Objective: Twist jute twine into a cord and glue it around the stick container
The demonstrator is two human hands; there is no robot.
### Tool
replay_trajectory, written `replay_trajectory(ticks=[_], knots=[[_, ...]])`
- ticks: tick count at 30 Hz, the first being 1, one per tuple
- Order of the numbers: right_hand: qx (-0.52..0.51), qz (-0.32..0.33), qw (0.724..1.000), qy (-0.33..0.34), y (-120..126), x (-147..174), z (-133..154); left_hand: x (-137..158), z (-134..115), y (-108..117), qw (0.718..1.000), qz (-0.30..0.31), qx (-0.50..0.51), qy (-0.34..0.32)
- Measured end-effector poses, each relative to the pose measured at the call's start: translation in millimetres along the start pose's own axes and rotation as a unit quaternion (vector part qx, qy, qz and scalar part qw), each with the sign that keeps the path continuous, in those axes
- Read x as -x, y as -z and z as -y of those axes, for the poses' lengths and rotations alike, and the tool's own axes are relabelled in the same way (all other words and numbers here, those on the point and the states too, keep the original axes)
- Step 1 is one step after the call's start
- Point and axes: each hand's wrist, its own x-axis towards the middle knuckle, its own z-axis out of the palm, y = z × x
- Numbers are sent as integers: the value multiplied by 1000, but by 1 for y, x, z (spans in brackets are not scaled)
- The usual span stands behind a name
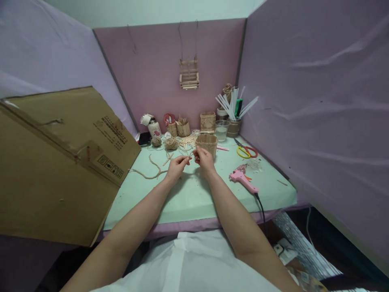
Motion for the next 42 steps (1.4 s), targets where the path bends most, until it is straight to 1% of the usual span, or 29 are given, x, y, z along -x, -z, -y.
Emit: replay_trajectory(ticks=[3,6,8,10,12,14,16,19,22,24,25,26,27,28,30,32,34,35,37,40,42], knots=[[6,6,999,-49,0,1,0,0,1,-1,1000,0,16,-15],[32,59,993,-94,0,4,-2,-1,2,-2,999,6,21,-29],[34,99,990,-90,0,5,-4,-1,4,-3,999,15,13,-34],[25,111,991,-72,1,6,-5,-1,4,-2,999,25,-2,-40],[16,83,995,-59,1,5,-6,-1,5,-2,998,37,-17,-45],[5,40,998,-54,2,4,-7,0,4,-2,997,51,-24,-51],[-6,-1,999,-53,2,2,-8,1,4,-2,996,65,-33,-56],[-12,-45,997,-58,3,-1,-9,2,3,-3,994,78,-49,-54],[-7,-56,997,-58,6,-3,-12,2,3,-4,993,91,-53,-55],[29,-44,997,-65,8,-5,-15,2,4,-4,993,87,-50,-59],[62,-39,995,-66,9,-6,-17,1,4,-3,994,76,-49,-59],[105,-40,992,-57,9,-7,-19,0,5,-2,995,58,-51,-56],[153,-46,987,-36,9,-8,-21,-1,5,-1,996,36,-56,-51],[200,-58,978,2,9,-8,-22,-2,5,1,997,13,-61,-45],[274,-68,954,106,8,-6,-22,-4,6,3,997,-27,-74,-29],[313,-34,927,204,5,-1,-19,-6,7,6,995,-50,-81,-20],[329,31,907,260,2,4,-15,-8,9,7,994,-61,-85,-20],[334,59,900,273,1,7,-13,-8,10,7,994,-62,-87,-22],[343,88,891,286,0,10,-9,-8,11,7,993,-60,-97,-27],[347,88,888,290,-1,10,-8,-8,13,7,992,-46,-115,-37],[341,83,892,284,-1,9,-9,-8,14,7,991,-41,-120,-39]])
